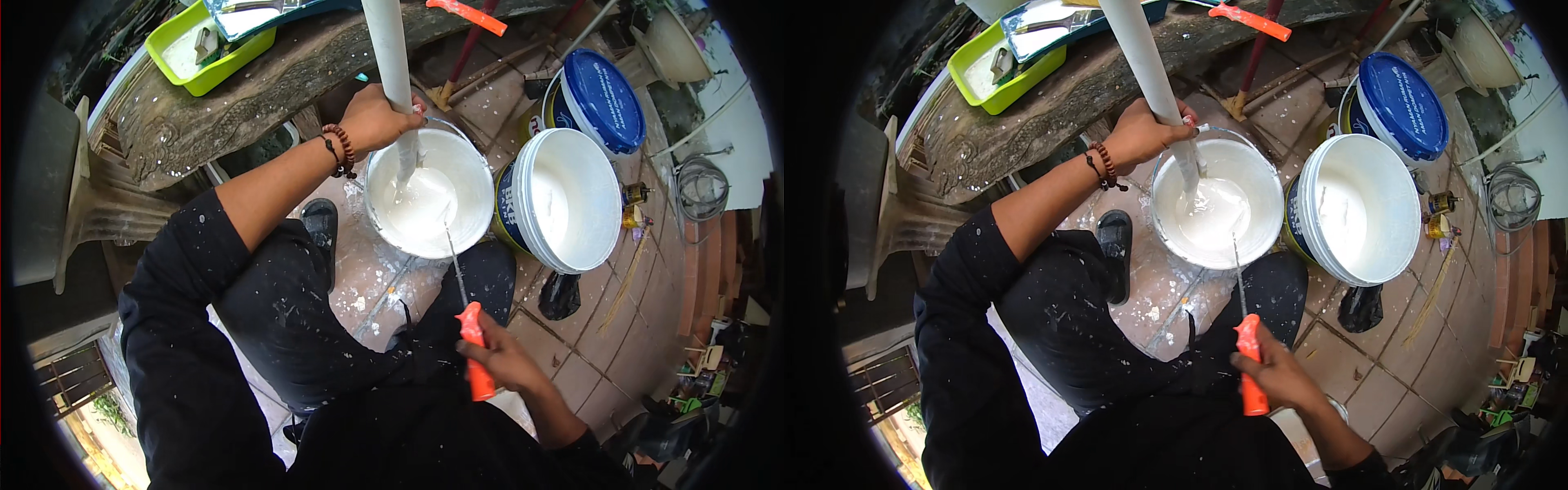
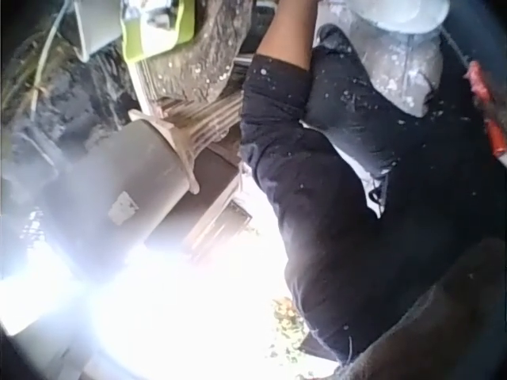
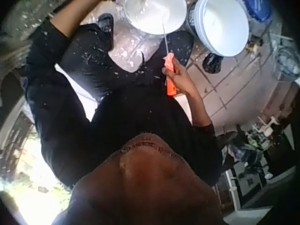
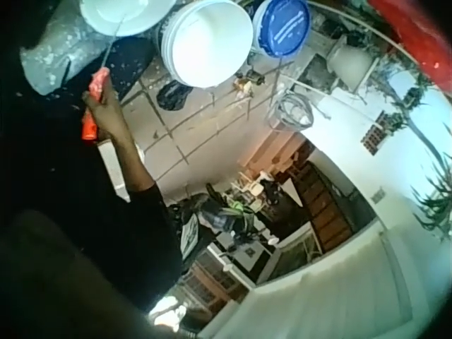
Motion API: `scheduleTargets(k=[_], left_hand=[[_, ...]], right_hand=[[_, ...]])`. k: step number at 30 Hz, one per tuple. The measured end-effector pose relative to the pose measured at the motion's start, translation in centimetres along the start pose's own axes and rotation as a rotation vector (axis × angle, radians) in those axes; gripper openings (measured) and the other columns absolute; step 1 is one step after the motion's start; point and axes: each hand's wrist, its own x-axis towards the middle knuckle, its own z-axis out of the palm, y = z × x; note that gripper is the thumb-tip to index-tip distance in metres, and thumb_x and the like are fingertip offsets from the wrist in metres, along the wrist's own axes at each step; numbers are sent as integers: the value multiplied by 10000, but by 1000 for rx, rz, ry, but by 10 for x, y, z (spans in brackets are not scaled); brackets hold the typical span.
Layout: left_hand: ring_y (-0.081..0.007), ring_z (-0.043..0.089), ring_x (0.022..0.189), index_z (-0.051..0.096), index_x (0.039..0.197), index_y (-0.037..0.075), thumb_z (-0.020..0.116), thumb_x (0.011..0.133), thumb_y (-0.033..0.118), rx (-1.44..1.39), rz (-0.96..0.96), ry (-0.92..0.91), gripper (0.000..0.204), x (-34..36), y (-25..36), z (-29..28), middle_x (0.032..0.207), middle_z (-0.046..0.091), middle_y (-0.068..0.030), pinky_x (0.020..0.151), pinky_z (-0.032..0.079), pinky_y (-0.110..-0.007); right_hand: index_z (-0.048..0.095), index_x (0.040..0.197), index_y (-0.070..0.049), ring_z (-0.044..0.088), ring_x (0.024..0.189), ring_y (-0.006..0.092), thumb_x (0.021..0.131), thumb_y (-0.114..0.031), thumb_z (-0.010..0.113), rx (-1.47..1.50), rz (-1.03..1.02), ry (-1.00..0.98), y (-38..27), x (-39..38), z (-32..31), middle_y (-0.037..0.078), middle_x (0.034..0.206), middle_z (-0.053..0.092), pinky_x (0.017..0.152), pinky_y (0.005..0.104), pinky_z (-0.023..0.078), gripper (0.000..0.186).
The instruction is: Mixing white paint in a bucket using a PVC pipe and pouring additional liquid into it.
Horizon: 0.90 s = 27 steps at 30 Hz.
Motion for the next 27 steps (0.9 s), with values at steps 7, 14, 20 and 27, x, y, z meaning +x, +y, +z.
scheduleTargets(k=[7,14,20,27], left_hand=[[-262,788,952,817,1012,125,862,798,264,96,51,-12,259,2,-6,11,1012,817,-101,892,603,-373],[-278,786,953,798,982,134,864,787,272,97,23,-9,248,-1,-6,13,1001,813,-103,884,603,-393],[-195,762,937,783,1003,82,854,830,237,199,-42,37,243,-14,3,7,1000,800,-63,893,583,-343],[-172,756,954,781,1021,99,861,864,250,136,-22,92,232,-43,-16,6,1026,798,-51,899,590,-333]], right_hand=[[311,1634,38,715,739,447,1063,-240,594,-1181,-198,233,10,-45,-66,260,853,722,715,523,568,695],[347,1629,-12,671,678,463,981,-234,688,-1427,-198,173,-41,-75,-87,229,755,695,651,560,522,765],[374,1594,0,666,672,471,980,-259,700,-1550,-185,48,-72,-71,-114,244,748,685,634,568,520,742],[355,1551,51,669,745,498,1029,-272,634,-1531,-241,-72,-68,-24,-132,279,783,685,666,584,521,675]])
